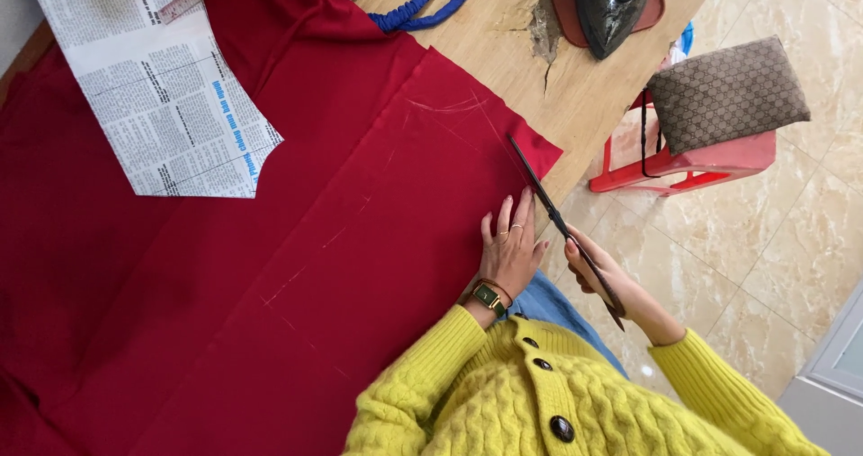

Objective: The person cuts a large piece of red fabric on a wooden table using shears, following marked lines. After cutting, they remove the cut pieces and smooth the remaining fabric on the table.

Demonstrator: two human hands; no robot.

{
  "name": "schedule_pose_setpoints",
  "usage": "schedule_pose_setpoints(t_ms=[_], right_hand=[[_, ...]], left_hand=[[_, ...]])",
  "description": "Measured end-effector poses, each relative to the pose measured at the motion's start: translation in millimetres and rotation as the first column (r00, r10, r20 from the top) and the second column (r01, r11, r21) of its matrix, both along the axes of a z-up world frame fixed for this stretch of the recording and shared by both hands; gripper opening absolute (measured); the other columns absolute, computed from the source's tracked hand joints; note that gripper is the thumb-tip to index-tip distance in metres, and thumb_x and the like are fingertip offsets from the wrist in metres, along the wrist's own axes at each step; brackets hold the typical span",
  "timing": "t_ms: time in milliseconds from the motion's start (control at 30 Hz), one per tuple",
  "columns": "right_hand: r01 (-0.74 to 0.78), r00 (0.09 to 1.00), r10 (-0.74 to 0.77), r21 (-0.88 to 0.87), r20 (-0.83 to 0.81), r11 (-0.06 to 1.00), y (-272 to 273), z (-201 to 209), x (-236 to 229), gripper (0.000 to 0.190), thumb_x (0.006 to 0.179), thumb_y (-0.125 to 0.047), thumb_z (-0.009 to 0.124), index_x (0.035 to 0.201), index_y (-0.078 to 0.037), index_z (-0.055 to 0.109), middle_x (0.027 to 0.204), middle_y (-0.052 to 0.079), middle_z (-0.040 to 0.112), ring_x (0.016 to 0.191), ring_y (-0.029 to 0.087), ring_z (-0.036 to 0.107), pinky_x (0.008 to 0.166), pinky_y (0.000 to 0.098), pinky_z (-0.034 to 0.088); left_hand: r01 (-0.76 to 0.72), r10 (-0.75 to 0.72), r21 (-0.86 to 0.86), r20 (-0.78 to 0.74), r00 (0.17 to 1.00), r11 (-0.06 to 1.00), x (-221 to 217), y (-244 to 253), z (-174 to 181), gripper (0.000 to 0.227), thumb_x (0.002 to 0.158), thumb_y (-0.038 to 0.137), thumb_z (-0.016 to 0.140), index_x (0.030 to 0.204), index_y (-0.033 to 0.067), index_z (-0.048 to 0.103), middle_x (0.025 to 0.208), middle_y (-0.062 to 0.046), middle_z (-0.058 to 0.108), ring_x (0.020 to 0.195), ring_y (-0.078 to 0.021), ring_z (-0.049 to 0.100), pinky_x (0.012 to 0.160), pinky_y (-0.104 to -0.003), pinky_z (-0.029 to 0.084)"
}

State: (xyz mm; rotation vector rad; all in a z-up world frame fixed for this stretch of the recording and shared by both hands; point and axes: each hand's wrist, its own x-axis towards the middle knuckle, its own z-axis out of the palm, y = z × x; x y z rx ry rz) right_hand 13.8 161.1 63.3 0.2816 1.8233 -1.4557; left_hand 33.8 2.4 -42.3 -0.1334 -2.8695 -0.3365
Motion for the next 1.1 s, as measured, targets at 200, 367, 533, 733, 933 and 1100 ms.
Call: schedule_pose_setpoints(t_ms=[200, 367, 533, 733, 933, 1100], right_hand=[[-0.016, 1.0, 0.016, 0.065, -0.005, 0.998, -2.3, -7.9, -11.8, 0.057, 0.103, -0.052, 0.052, 0.149, -0.02, 0.05, 0.068, -0.005, 0.032, 0.057, 0.005, 0.031, 0.052, 0.0206, 0.024], [-0.033, 0.999, 0.035, 0.129, -0.016, 0.991, -10.2, 7.7, -12.2, 0.057, 0.102, -0.055, 0.053, 0.143, -0.016, 0.054, 0.069, -0.002, 0.037, 0.06, 0.008, 0.036, 0.055, 0.0232, 0.03], [-0.04, 0.999, 0.044, 0.196, -0.015, 0.98, -6.1, 6.8, -7.3, 0.057, 0.099, -0.058, 0.056, 0.139, -0.018, 0.058, 0.069, 0.002, 0.041, 0.063, 0.012, 0.041, 0.057, 0.0259, 0.036], [-0.027, 0.999, 0.035, 0.21, -0.033, 0.977, -5.9, 3.9, -6.5, 0.054, 0.1, -0.057, 0.057, 0.138, -0.019, 0.059, 0.07, 0.002, 0.042, 0.063, 0.013, 0.042, 0.056, 0.0257, 0.036], [-0.083, 0.995, 0.097, 0.333, -0.027, 0.939, -4.5, 0.3, -6.6, 0.055, 0.095, -0.062, 0.06, 0.136, -0.025, 0.062, 0.063, 0.009, 0.047, 0.062, 0.022, 0.051, 0.059, 0.0356, 0.048], [-0.055, 0.993, 0.087, 0.35, -0.075, 0.935, 0.4, -9.6, -7.3, 0.049, 0.096, -0.057, 0.063, 0.132, -0.022, 0.064, 0.058, 0.008, 0.046, 0.058, 0.022, 0.052, 0.056, 0.0321, 0.046]], left_hand=[[0.002, -0.002, 0.01, -0.005, 1.0, 1.0, 0.5, -0.8, 0.8, 0.084, 0.085, 0.045, 0.069, 0.156, 0.009, 0.042, 0.171, -0.004, 0.027, 0.153, -0.0261, 0.024, 0.117, -0.051, 0.03], [0.004, -0.004, 0.009, -0.008, 1.0, 1.0, 0.6, -1.8, 4.2, 0.084, 0.084, 0.044, 0.07, 0.155, 0.0093, 0.043, 0.171, -0.004, 0.027, 0.153, -0.0262, 0.023, 0.116, -0.051, 0.03], [-0.002, 0.002, 0.002, -0.013, 1.0, 1.0, 0.1, -1.9, 6.6, 0.084, 0.083, 0.044, 0.071, 0.155, 0.0099, 0.043, 0.17, -0.004, 0.029, 0.152, -0.0259, 0.025, 0.116, -0.051, 0.032], [-0.007, 0.007, -0.013, -0.015, 1.0, 1.0, -0.7, -1.9, 6.5, 0.085, 0.083, 0.045, 0.071, 0.155, 0.0108, 0.043, 0.169, -0.003, 0.03, 0.152, -0.0254, 0.025, 0.116, -0.051, 0.03], [-0.008, 0.007, -0.008, -0.025, 1.0, 1.0, -0.2, -2.0, 8.5, 0.085, 0.081, 0.045, 0.072, 0.154, 0.0104, 0.044, 0.17, -0.003, 0.028, 0.152, -0.0259, 0.023, 0.116, -0.051, 0.031], [-0.004, 0.005, 0.011, -0.017, 1.0, 1.0, -0.3, -2.3, 9.0, 0.085, 0.083, 0.045, 0.07, 0.156, 0.0102, 0.043, 0.17, -0.002, 0.028, 0.152, -0.0258, 0.024, 0.116, -0.052, 0.031]])
